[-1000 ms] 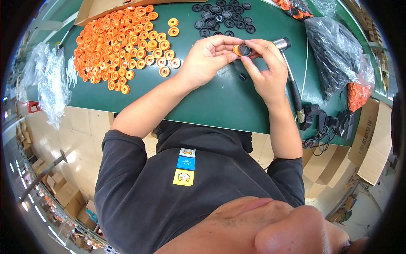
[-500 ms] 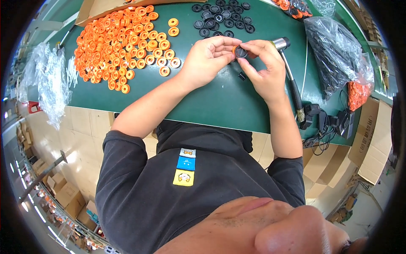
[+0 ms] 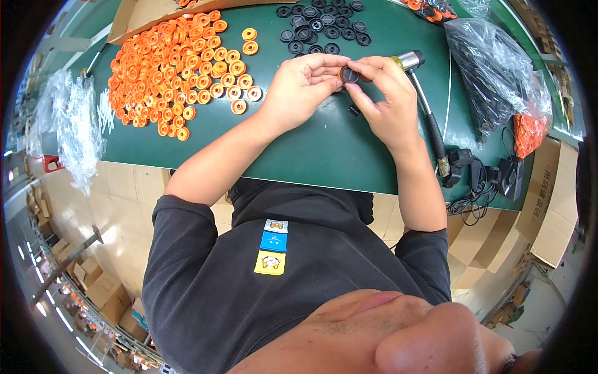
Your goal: The person assembles circular components by inserting orange rings into black plastic caps by hand and tapping them with a small mallet.
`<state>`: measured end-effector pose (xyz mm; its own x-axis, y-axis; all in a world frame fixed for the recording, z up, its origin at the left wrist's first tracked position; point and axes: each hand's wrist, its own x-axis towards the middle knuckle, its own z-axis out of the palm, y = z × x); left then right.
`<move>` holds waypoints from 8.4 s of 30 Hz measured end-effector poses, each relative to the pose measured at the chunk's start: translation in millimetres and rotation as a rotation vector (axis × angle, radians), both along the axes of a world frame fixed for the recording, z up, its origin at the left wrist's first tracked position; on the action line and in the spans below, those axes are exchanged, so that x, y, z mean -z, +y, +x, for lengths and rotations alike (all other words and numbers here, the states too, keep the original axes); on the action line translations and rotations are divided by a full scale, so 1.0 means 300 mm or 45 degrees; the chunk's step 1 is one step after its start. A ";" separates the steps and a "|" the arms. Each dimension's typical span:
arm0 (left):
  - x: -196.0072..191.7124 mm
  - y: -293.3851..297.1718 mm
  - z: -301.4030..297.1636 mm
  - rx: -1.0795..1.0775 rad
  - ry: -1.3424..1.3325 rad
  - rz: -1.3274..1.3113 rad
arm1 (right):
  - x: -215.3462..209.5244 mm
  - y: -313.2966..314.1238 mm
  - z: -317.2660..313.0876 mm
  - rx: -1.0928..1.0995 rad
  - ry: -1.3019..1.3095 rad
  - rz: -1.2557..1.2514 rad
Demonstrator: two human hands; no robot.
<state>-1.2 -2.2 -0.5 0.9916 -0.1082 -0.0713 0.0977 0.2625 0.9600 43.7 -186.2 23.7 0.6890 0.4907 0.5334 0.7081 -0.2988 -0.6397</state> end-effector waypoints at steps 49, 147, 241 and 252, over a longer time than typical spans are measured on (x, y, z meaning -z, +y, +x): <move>-0.039 0.006 -0.011 -0.036 0.128 -0.077 | -0.009 -0.009 -0.005 -0.031 -0.050 -0.071; 0.042 0.036 0.061 -0.039 0.066 0.170 | -0.109 -0.187 -0.299 0.150 1.019 -0.380; 0.005 0.031 0.023 0.043 -0.075 -0.090 | 0.034 0.015 -0.011 0.056 0.287 0.196; 0.004 0.026 0.019 0.019 -0.090 -0.064 | 0.031 0.010 -0.007 0.050 0.185 0.184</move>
<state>4.3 5.6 -1.8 0.9922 -0.1248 0.0048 0.0343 0.3093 0.9504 41.6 -183.3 14.4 0.7811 0.3875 0.4896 0.5946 -0.2224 -0.7727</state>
